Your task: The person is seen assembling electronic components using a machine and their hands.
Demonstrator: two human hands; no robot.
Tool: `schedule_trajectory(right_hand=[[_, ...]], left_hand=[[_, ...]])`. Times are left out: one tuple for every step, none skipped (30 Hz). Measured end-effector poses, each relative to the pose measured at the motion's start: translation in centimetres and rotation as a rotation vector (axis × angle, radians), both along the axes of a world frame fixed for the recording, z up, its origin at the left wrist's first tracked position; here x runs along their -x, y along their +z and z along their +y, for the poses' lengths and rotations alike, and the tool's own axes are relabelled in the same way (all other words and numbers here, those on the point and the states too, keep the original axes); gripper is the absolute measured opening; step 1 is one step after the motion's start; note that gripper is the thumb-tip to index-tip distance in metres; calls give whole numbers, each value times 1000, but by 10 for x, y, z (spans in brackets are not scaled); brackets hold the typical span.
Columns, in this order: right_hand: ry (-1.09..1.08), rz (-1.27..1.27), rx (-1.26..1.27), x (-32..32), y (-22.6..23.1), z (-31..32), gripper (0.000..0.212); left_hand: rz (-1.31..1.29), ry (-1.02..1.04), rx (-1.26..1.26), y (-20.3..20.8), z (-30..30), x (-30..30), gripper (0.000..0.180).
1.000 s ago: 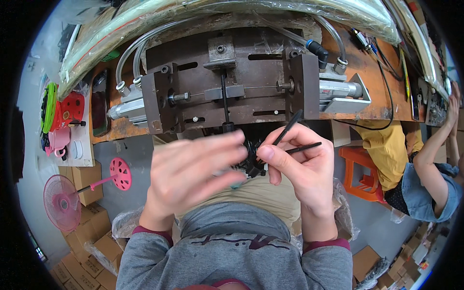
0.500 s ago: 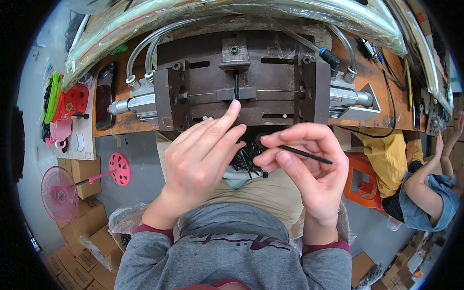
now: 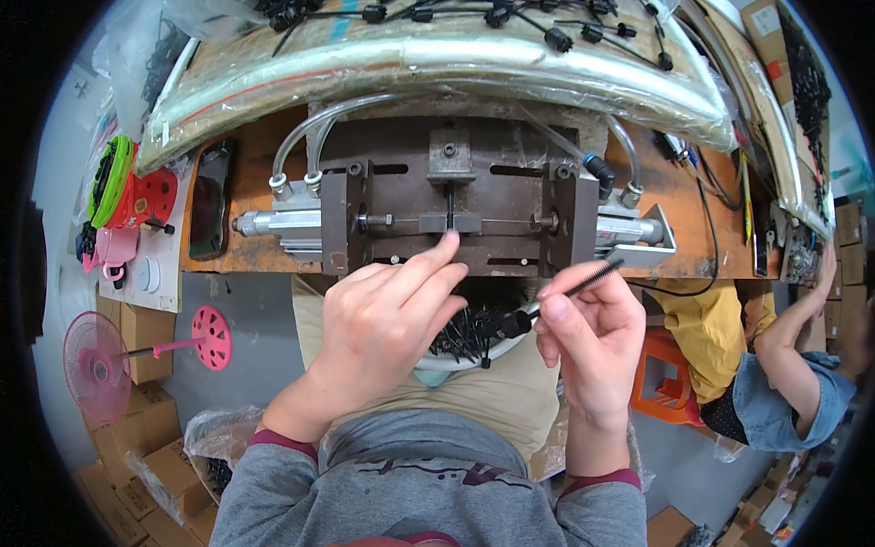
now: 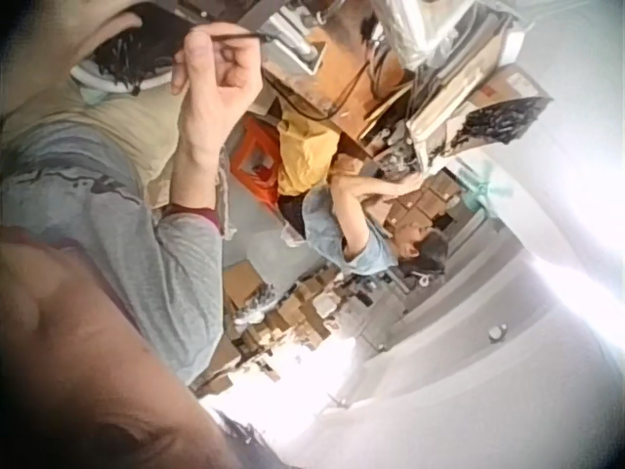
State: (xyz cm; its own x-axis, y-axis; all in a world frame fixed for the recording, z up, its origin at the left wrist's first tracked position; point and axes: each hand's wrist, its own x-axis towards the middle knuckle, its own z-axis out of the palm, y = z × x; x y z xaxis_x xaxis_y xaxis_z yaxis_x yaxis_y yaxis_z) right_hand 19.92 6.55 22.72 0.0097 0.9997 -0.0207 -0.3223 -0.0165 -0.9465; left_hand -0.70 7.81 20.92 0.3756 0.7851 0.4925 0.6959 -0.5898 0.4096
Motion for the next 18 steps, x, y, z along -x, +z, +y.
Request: schedule_trajectory(right_hand=[[42,22,27,1,3,3,13],[84,43,54,2,5,8,13],[126,64,81,4,8,12,13],[187,53,87,10,13,17,12],[237,98,83,16,16,22,11],[302,69,104,16,22,28,13],[375,41,124,18,30,37,14],[328,-106,65,20,40,44,17],[280,-251,6,23,50,54,20],[188,-389,-192,23,55,67,27],[70,-547,-327,25,61,84,28],[-38,-745,-515,18,67,105,29],[-144,-986,-743,11,73,131,30],[-126,-1124,-812,5,85,149,31],[-117,-1296,-939,4,91,168,29],[-80,-1481,-838,9,102,174,39],[-37,-1652,-734,17,109,182,51],[-45,-1739,-835,16,105,200,55]], left_hand=[[-65,-37,14,4,0,2,35],[-220,-119,79,12,-3,3,41],[-369,-193,67,16,-5,1,42],[-389,-222,53,19,-8,2,40],[-408,-251,40,22,-9,4,38],[-417,-241,13,25,-8,6,37],[-425,-224,-16,27,-7,10,35],[-432,-214,-42,28,-6,14,34],[-415,-180,-58,28,-5,16,35],[-398,-149,-73,28,-5,18,35],[-377,-106,-85,25,-6,20,35],[-361,-92,-54,21,-7,19,33],[-320,-72,-32,19,-8,18,32],[-282,-54,-11,17,-9,16,31],[-238,-28,9,15,-10,14,30],[-197,0,42,13,-10,10,28],[-175,9,41,9,-11,8,28],[-152,18,40,3,-12,5,28]])
